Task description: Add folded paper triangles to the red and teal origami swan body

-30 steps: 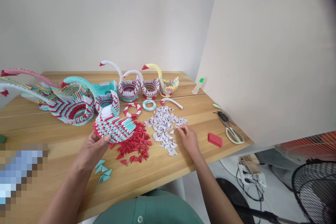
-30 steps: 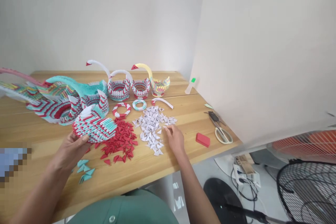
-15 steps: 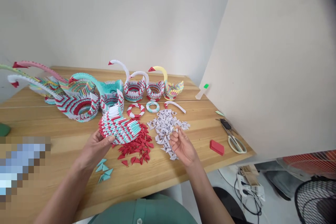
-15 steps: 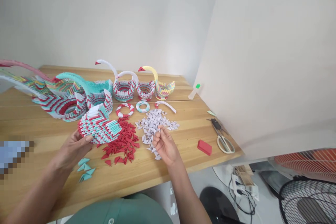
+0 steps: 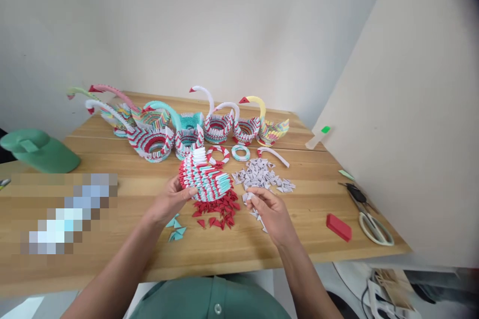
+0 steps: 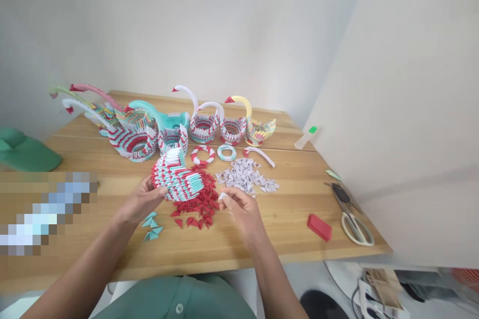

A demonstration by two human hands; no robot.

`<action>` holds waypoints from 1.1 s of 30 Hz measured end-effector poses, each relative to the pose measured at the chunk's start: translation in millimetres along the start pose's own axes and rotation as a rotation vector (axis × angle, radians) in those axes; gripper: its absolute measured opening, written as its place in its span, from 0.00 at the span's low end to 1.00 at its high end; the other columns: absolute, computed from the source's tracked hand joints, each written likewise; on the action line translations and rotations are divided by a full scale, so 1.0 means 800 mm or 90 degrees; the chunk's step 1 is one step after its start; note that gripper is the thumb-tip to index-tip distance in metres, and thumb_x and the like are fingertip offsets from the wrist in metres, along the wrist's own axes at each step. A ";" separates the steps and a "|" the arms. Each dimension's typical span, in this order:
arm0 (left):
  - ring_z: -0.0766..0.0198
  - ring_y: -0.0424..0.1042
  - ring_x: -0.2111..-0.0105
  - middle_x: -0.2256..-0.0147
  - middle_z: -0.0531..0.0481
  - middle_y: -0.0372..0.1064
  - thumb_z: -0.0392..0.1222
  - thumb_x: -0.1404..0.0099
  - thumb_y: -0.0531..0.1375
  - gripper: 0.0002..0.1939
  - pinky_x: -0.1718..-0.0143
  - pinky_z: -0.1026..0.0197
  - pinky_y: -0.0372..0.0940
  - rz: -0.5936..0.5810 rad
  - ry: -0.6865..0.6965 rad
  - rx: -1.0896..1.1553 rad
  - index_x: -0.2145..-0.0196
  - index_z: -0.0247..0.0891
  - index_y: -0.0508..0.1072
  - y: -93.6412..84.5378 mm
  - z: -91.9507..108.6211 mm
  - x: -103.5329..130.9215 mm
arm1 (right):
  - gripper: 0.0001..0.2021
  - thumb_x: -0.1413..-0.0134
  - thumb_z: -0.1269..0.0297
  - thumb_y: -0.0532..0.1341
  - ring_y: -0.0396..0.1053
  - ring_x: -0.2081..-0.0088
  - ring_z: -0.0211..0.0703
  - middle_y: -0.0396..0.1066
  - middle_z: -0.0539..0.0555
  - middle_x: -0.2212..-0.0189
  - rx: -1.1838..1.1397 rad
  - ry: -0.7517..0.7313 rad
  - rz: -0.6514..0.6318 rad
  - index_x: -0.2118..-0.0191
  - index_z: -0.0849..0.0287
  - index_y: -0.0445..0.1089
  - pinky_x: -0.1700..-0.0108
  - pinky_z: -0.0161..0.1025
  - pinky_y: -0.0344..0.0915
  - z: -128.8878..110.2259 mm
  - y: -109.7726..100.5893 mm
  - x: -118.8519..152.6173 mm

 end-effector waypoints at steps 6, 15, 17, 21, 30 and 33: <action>0.57 0.74 0.66 0.64 0.46 0.78 0.43 0.49 0.71 0.17 0.63 0.59 0.66 -0.001 -0.014 -0.005 0.62 0.36 0.76 -0.001 -0.002 0.000 | 0.12 0.52 0.55 0.68 0.67 0.72 0.41 0.73 0.50 0.75 0.056 -0.040 -0.025 0.62 0.54 0.77 0.67 0.39 0.64 -0.013 0.019 -0.007; 0.56 0.75 0.68 0.65 0.45 0.78 0.46 0.51 0.71 0.19 0.64 0.58 0.66 -0.007 -0.024 -0.006 0.63 0.35 0.77 0.004 0.005 0.004 | 0.14 0.60 0.57 0.74 0.67 0.72 0.37 0.73 0.50 0.74 -0.155 0.075 -0.096 0.65 0.54 0.78 0.66 0.37 0.63 0.009 0.041 -0.019; 0.54 0.75 0.66 0.64 0.44 0.78 0.47 0.50 0.71 0.20 0.62 0.57 0.67 -0.015 -0.028 -0.002 0.61 0.35 0.77 0.006 0.006 0.004 | 0.14 0.60 0.57 0.74 0.66 0.72 0.37 0.73 0.49 0.74 -0.185 0.092 -0.114 0.65 0.55 0.79 0.65 0.37 0.63 0.012 0.045 -0.020; 0.51 0.76 0.63 0.63 0.43 0.78 0.46 0.50 0.71 0.22 0.60 0.56 0.67 -0.019 -0.026 0.004 0.59 0.35 0.77 0.008 0.008 0.005 | 0.14 0.59 0.57 0.74 0.66 0.72 0.37 0.73 0.50 0.74 -0.201 0.091 -0.137 0.65 0.55 0.79 0.64 0.38 0.63 0.013 0.049 -0.021; 0.51 0.76 0.62 0.60 0.43 0.78 0.46 0.50 0.71 0.21 0.63 0.58 0.67 -0.030 -0.018 0.007 0.58 0.35 0.77 0.009 0.009 0.005 | 0.14 0.59 0.56 0.74 0.64 0.73 0.38 0.71 0.48 0.76 -0.195 0.101 -0.165 0.64 0.54 0.78 0.65 0.40 0.62 0.021 0.055 -0.019; 0.51 0.76 0.61 0.61 0.43 0.78 0.45 0.49 0.70 0.22 0.62 0.57 0.67 -0.031 -0.011 0.008 0.57 0.35 0.77 0.009 0.010 0.005 | 0.14 0.60 0.56 0.74 0.64 0.73 0.38 0.70 0.48 0.77 -0.202 0.106 -0.169 0.65 0.54 0.78 0.65 0.39 0.62 0.022 0.057 -0.017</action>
Point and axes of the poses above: each hand's wrist, its own x-axis away from the middle knuckle, its own y-axis out of the palm, z = x × y, the point moved 6 cm from there along -x, towards the middle knuckle
